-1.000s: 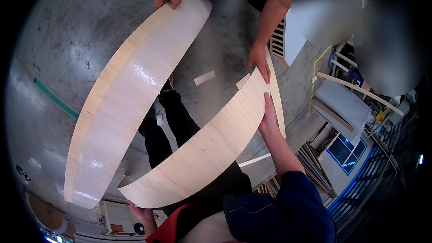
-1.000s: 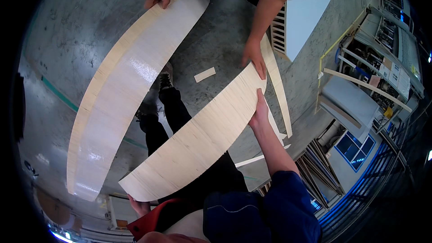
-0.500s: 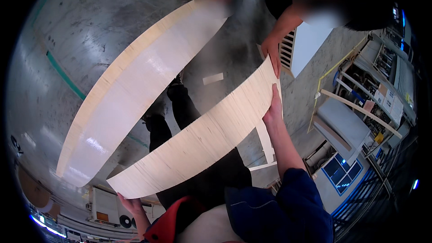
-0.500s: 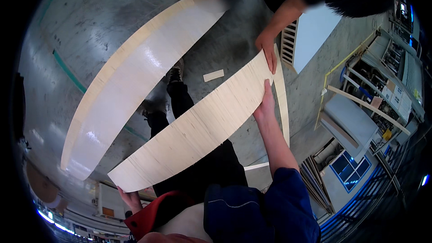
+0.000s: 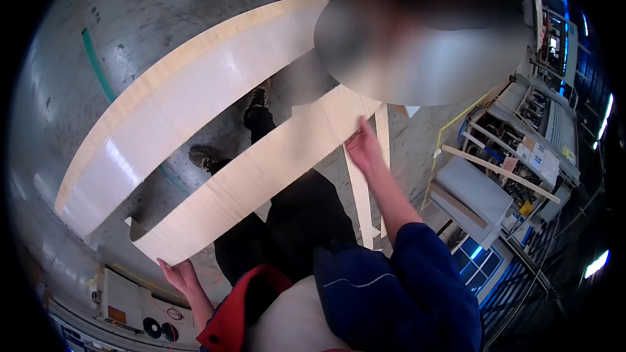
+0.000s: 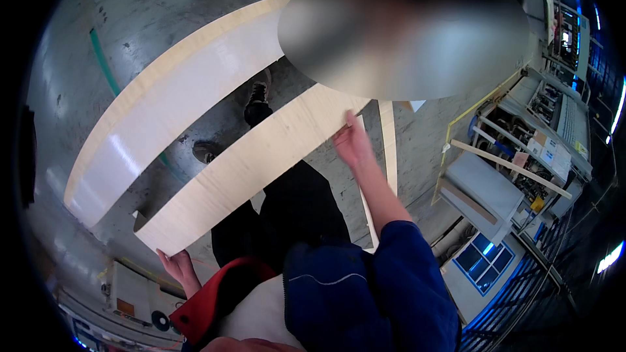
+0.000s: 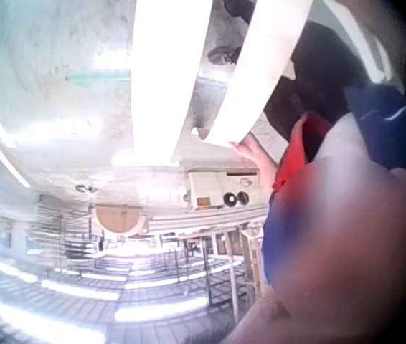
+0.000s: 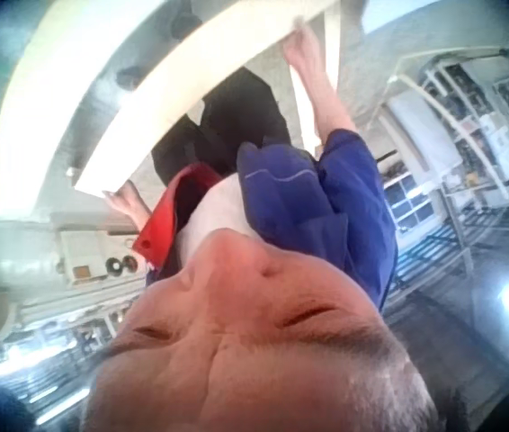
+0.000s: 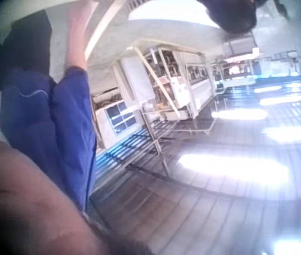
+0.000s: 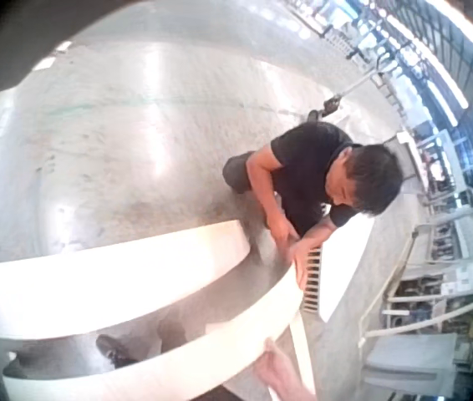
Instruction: The person assembles a curved wooden structure by aligning and fastening multiple thin wooden strips together. They use a nail gun to secure the pieces and occasionally adjust the alignment with their hands. A coworker assists by holding parts of the structure.
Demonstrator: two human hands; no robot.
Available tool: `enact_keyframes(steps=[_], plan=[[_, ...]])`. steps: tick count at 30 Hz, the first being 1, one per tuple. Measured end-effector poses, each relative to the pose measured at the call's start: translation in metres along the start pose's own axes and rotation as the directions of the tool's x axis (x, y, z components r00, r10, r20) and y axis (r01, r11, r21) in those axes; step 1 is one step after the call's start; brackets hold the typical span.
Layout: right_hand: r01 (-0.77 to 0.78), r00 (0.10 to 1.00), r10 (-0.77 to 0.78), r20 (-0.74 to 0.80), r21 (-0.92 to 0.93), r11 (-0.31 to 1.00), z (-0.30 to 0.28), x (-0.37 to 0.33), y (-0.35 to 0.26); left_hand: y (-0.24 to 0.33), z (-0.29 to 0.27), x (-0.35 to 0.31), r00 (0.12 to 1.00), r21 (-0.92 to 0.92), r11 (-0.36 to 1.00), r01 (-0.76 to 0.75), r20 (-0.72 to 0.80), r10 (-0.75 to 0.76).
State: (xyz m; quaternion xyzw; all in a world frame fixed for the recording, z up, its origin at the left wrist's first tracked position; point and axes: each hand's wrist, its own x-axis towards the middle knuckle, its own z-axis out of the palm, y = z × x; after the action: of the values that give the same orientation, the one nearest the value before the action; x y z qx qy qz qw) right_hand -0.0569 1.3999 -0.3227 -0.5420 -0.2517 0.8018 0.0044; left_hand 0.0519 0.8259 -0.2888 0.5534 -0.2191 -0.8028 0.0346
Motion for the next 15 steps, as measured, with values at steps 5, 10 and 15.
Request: enact_keyframes(steps=[5, 10, 15], plan=[[-0.39, 0.898, 0.4, 0.182, -0.089, 0.917, 0.043, -0.099, 0.131, 0.004, 0.004, -0.022, 0.993, -0.145, 0.986, 0.078, 0.1, -0.063], [-0.687, 0.59, 0.665, 0.457, -0.148, 0.711, 0.091, -0.197, 0.263, 0.018, 0.033, -0.073, 0.988, -0.175, 0.984, 0.023, 0.155, 0.005], [-0.652, 0.562, 0.709, 0.426, -0.299, 0.697, 0.142, -0.263, 0.303, 0.026, 0.036, -0.11, 0.978, -0.161, 0.986, -0.032, 0.199, 0.064]])
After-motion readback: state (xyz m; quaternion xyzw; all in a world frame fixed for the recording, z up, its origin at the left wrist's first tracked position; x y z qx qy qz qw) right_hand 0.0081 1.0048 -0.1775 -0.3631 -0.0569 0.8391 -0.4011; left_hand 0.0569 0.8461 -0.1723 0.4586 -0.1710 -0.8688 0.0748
